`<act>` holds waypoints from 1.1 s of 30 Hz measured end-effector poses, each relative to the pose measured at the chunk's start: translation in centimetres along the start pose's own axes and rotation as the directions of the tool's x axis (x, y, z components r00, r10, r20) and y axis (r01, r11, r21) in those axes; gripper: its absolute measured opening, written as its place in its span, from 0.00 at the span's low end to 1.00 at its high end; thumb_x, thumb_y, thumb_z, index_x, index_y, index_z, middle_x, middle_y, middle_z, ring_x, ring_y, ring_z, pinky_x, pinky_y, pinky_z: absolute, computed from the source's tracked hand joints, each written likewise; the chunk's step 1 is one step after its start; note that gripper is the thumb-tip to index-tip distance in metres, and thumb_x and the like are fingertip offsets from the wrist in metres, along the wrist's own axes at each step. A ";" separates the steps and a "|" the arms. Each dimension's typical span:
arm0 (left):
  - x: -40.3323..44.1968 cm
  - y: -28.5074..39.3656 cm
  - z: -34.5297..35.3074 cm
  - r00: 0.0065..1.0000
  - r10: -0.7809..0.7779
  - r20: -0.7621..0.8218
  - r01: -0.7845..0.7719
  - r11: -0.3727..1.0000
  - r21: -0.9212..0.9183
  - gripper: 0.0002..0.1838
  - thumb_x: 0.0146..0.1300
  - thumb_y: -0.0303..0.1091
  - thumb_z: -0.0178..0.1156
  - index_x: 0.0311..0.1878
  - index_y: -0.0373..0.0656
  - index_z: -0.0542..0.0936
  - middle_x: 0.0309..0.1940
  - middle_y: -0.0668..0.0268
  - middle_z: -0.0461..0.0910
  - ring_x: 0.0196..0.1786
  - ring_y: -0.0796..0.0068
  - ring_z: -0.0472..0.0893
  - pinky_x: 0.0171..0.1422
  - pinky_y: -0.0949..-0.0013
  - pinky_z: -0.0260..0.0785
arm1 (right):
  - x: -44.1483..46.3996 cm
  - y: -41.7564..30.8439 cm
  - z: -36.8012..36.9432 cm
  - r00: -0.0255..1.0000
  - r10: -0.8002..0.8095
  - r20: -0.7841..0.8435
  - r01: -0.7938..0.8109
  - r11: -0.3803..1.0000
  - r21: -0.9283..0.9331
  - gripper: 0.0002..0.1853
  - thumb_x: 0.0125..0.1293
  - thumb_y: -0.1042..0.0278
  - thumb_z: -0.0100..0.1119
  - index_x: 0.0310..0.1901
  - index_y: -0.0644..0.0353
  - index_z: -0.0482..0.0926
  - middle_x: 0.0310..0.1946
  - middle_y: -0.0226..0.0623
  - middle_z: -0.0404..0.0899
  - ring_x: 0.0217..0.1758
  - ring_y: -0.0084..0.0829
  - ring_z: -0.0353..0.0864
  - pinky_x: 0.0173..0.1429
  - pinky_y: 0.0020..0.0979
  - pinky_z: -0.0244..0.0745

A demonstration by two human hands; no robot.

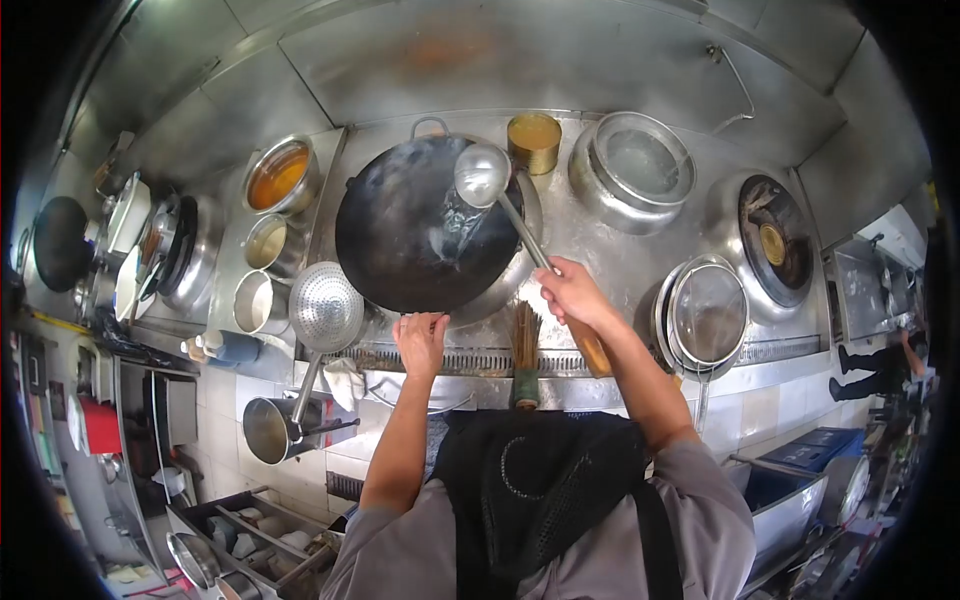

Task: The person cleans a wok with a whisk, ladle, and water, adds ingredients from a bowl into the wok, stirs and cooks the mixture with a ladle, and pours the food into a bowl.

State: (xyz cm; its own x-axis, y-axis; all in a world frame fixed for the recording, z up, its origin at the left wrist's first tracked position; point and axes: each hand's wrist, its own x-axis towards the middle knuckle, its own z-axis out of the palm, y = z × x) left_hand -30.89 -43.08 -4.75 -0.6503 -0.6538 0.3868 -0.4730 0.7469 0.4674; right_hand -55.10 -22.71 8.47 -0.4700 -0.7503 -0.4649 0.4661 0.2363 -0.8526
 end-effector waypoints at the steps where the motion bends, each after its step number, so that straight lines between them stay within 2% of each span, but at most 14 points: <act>1: 0.0 0.0 0.0 1.000 0.006 0.003 -0.006 1.000 -0.002 0.09 0.67 0.44 0.71 0.37 0.50 0.88 0.34 0.68 0.84 0.44 0.62 0.82 0.67 0.51 0.63 | 0.3 0.6 0.2 0.997 -0.070 -0.035 0.066 0.992 -0.106 0.20 0.78 0.61 0.61 0.65 0.61 0.75 0.24 0.26 0.73 0.19 0.18 0.69 0.21 0.26 0.66; 3: 0.1 -0.2 0.0 1.000 0.009 0.010 -0.009 1.000 0.000 0.08 0.67 0.42 0.71 0.37 0.50 0.88 0.35 0.69 0.85 0.44 0.63 0.83 0.67 0.51 0.63 | 2.0 2.6 -0.7 0.952 -0.273 -0.140 0.196 0.891 -0.409 0.27 0.77 0.61 0.63 0.73 0.61 0.73 0.25 0.36 0.80 0.21 0.25 0.76 0.28 0.33 0.73; 4: 0.2 -0.2 -0.1 1.000 0.024 0.005 -0.024 1.000 0.003 0.08 0.66 0.41 0.72 0.37 0.50 0.88 0.34 0.69 0.85 0.43 0.62 0.83 0.66 0.52 0.64 | 3.0 3.6 -2.0 0.953 -0.268 -0.138 0.193 0.893 -0.406 0.27 0.77 0.61 0.63 0.73 0.61 0.73 0.25 0.36 0.80 0.21 0.25 0.76 0.28 0.33 0.73; 6: 0.2 -0.2 -0.4 0.999 0.043 0.013 -0.043 0.999 -0.001 0.07 0.65 0.41 0.73 0.37 0.49 0.88 0.34 0.69 0.85 0.43 0.62 0.83 0.64 0.52 0.65 | 4.1 4.8 -4.8 0.786 -0.559 -0.264 0.287 0.709 -0.644 0.28 0.76 0.61 0.64 0.72 0.65 0.73 0.32 0.50 0.87 0.27 0.38 0.85 0.38 0.40 0.80; 7: 0.2 -0.2 -0.7 0.999 0.046 0.001 -0.046 0.999 -0.005 0.07 0.64 0.40 0.73 0.37 0.49 0.88 0.33 0.68 0.86 0.42 0.62 0.83 0.63 0.53 0.65 | 3.4 3.6 -5.8 0.728 -0.622 -0.288 0.264 0.642 -0.720 0.29 0.76 0.61 0.63 0.73 0.66 0.71 0.37 0.63 0.87 0.38 0.55 0.90 0.48 0.46 0.82; 10: 0.6 0.2 -0.8 0.999 0.050 -0.001 -0.050 0.998 -0.031 0.07 0.64 0.39 0.74 0.37 0.48 0.89 0.31 0.66 0.86 0.41 0.61 0.83 0.60 0.53 0.66 | 2.6 1.1 -11.3 0.657 -0.612 -0.440 0.090 0.644 -0.760 0.29 0.76 0.63 0.61 0.74 0.66 0.70 0.41 0.68 0.86 0.47 0.66 0.87 0.52 0.51 0.82; 13: 0.5 -0.1 -0.4 0.997 0.073 0.002 -0.073 0.997 -0.036 0.07 0.65 0.39 0.73 0.38 0.48 0.88 0.31 0.66 0.85 0.40 0.61 0.82 0.61 0.53 0.65 | 4.0 1.3 -18.5 0.517 -0.712 -0.475 -0.003 0.554 -0.833 0.27 0.75 0.65 0.59 0.72 0.66 0.71 0.42 0.70 0.84 0.51 0.70 0.84 0.55 0.57 0.80; 16: 0.5 -0.2 -0.3 0.997 0.072 -0.003 -0.072 0.997 -0.005 0.07 0.66 0.39 0.72 0.39 0.48 0.87 0.32 0.65 0.85 0.40 0.60 0.82 0.62 0.53 0.65 | 3.9 -0.2 -21.7 0.526 -0.652 -0.546 -0.157 0.557 -0.816 0.22 0.75 0.65 0.58 0.65 0.68 0.74 0.42 0.72 0.84 0.51 0.71 0.83 0.55 0.62 0.79; 18: 0.4 -0.2 -0.3 0.998 0.066 0.002 -0.066 0.998 0.002 0.06 0.66 0.38 0.72 0.39 0.47 0.87 0.32 0.65 0.85 0.40 0.60 0.81 0.62 0.54 0.65 | 6.0 0.9 -24.8 0.544 -0.638 -0.545 -0.146 0.567 -0.810 0.20 0.75 0.64 0.57 0.60 0.71 0.75 0.43 0.73 0.84 0.53 0.73 0.82 0.58 0.62 0.77; 21: 0.5 -0.2 -0.4 0.998 0.070 0.004 -0.070 0.997 0.022 0.07 0.66 0.38 0.72 0.38 0.48 0.87 0.32 0.66 0.84 0.40 0.60 0.81 0.62 0.54 0.65 | 9.4 1.7 -27.9 0.485 -0.689 -0.538 -0.195 0.514 -0.835 0.18 0.75 0.62 0.59 0.53 0.72 0.77 0.37 0.64 0.87 0.43 0.66 0.88 0.47 0.58 0.82; 23: 0.4 -0.1 -0.5 0.998 0.069 0.012 -0.070 0.997 0.028 0.07 0.66 0.39 0.72 0.38 0.48 0.87 0.31 0.66 0.84 0.40 0.60 0.81 0.62 0.54 0.65 | 9.3 -0.3 -27.3 0.755 -0.188 -0.629 0.017 0.963 -0.268 0.14 0.76 0.62 0.57 0.39 0.66 0.78 0.24 0.43 0.82 0.24 0.43 0.84 0.30 0.44 0.79; 24: 0.4 -0.1 -0.6 0.998 0.069 0.016 -0.069 0.997 0.021 0.07 0.66 0.39 0.72 0.38 0.48 0.87 0.31 0.66 0.84 0.40 0.61 0.81 0.62 0.54 0.65 | 8.6 -1.0 -27.1 0.752 -0.194 -0.630 0.022 0.963 -0.270 0.14 0.76 0.62 0.57 0.39 0.66 0.78 0.24 0.43 0.82 0.24 0.43 0.84 0.30 0.44 0.79; 26: 0.5 -0.2 -0.5 0.998 0.062 0.010 -0.062 0.998 0.014 0.07 0.66 0.39 0.72 0.38 0.48 0.87 0.31 0.66 0.84 0.40 0.61 0.81 0.62 0.54 0.65 | 6.9 -2.3 -25.9 0.917 -0.073 -0.393 0.218 0.916 0.338 0.18 0.80 0.62 0.53 0.27 0.54 0.70 0.18 0.22 0.66 0.17 0.19 0.66 0.23 0.25 0.67; 33: 0.3 -0.1 -0.8 0.999 0.052 0.001 -0.052 0.999 0.015 0.07 0.66 0.41 0.72 0.37 0.49 0.87 0.30 0.68 0.84 0.40 0.62 0.82 0.63 0.53 0.64 | -3.2 -7.5 -17.3 0.989 0.063 -0.133 0.044 0.737 0.675 0.10 0.82 0.64 0.52 0.40 0.57 0.73 0.22 0.19 0.68 0.17 0.11 0.64 0.21 0.19 0.61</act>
State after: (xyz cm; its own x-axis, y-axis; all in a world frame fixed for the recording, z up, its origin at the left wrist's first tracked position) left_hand -30.58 -43.44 -4.00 -0.6749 -0.6137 0.4098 -0.4470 0.7818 0.4347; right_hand -70.08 -11.37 12.17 -0.5352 -0.6455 -0.5448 0.8285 -0.2756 -0.4875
